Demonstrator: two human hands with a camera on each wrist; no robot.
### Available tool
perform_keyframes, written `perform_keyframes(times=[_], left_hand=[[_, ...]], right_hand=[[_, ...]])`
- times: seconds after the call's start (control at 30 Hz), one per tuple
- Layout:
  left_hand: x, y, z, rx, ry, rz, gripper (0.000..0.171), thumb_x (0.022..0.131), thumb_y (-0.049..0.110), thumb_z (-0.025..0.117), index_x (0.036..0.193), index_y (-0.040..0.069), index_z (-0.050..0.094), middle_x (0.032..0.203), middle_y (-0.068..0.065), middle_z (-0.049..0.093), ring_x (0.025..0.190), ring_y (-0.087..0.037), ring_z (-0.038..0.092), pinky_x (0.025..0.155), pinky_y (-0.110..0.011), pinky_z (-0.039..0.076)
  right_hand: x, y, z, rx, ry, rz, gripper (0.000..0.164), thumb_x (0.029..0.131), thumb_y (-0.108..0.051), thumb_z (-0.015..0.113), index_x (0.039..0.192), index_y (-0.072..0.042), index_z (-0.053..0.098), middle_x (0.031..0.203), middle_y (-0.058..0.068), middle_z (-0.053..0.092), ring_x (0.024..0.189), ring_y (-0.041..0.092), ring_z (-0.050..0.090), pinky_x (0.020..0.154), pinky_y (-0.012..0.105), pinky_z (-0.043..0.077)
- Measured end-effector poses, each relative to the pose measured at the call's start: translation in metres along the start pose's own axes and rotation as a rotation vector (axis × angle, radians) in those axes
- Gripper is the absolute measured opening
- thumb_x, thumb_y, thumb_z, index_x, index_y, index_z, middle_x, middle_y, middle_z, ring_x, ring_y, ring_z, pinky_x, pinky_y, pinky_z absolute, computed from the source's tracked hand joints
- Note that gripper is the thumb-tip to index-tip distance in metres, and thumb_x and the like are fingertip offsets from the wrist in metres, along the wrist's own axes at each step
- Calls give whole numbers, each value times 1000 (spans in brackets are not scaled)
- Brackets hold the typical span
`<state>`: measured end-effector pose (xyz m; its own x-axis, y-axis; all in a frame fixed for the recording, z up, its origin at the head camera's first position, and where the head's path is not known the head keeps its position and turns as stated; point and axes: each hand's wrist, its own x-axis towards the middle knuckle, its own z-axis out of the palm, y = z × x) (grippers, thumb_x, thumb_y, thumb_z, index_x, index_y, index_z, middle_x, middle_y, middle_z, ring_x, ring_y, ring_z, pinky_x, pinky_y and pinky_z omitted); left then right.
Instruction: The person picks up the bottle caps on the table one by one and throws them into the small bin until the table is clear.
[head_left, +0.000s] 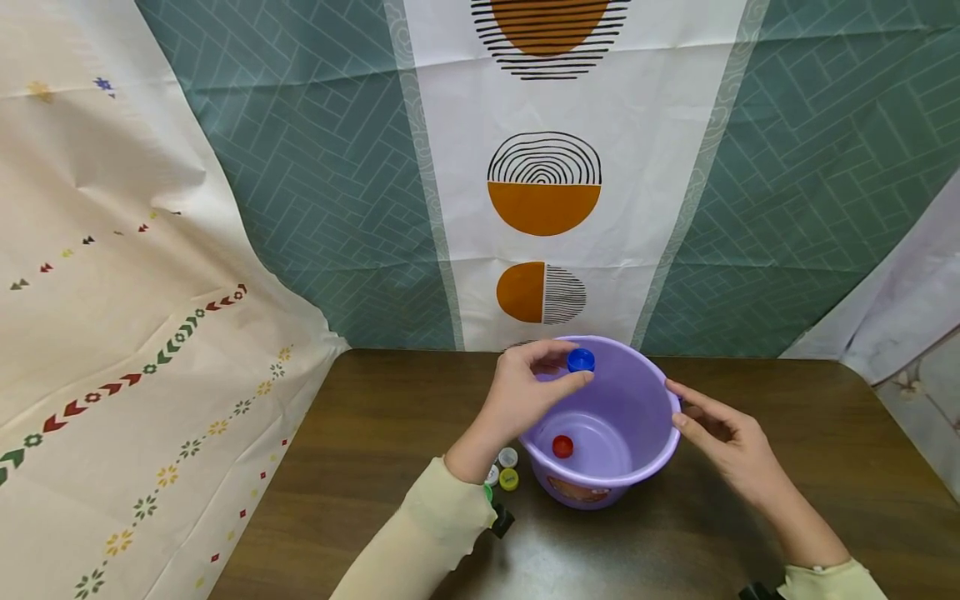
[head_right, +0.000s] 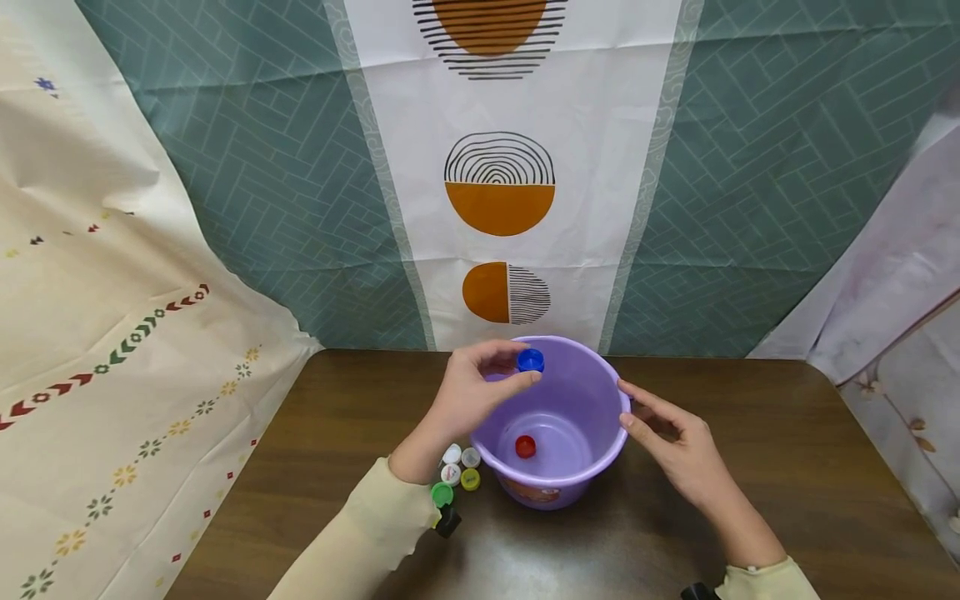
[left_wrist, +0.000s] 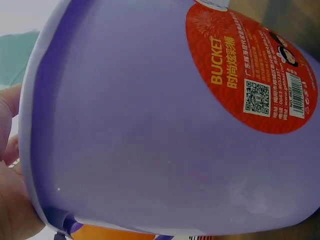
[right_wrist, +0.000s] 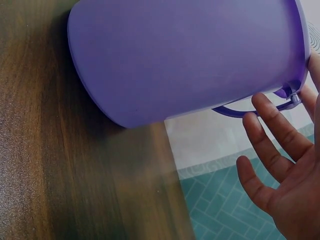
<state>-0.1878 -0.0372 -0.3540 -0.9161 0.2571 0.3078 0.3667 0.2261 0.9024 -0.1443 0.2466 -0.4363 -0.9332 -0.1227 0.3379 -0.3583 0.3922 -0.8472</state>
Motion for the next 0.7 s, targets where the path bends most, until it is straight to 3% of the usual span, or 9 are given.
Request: perform_keyframes(times=[0.27,0.57,0.7], left_hand=[[-5,22,-4,-21,-18,-10,32,77,17,76,107,8,69,97,-8,70,86,-19,65,85,-41,54],[-5,25,-4,10,-23,-8,31,77,18,76,106,10,70,99,-4,71,89,-18,65,82,-24,53],[-4,20,-3,24,-17,17,32,76,19,77,106,12,70,101,-1,71,93,-10,64,87,-29,52]], right_hand=[[0,0,0,-10,3,1,47,88,-5,62,134,-13,52,102,7,69,88,8,65,73,17,52],[0,-3,1,-12,1,8,47,89,-5,61,134,-12,52,101,11,69,87,5,65,73,17,52],[0,-4,1,-15,0,15,47,89,-5,61,134,-13,52,102,13,69,87,6,65,73,17,52]])
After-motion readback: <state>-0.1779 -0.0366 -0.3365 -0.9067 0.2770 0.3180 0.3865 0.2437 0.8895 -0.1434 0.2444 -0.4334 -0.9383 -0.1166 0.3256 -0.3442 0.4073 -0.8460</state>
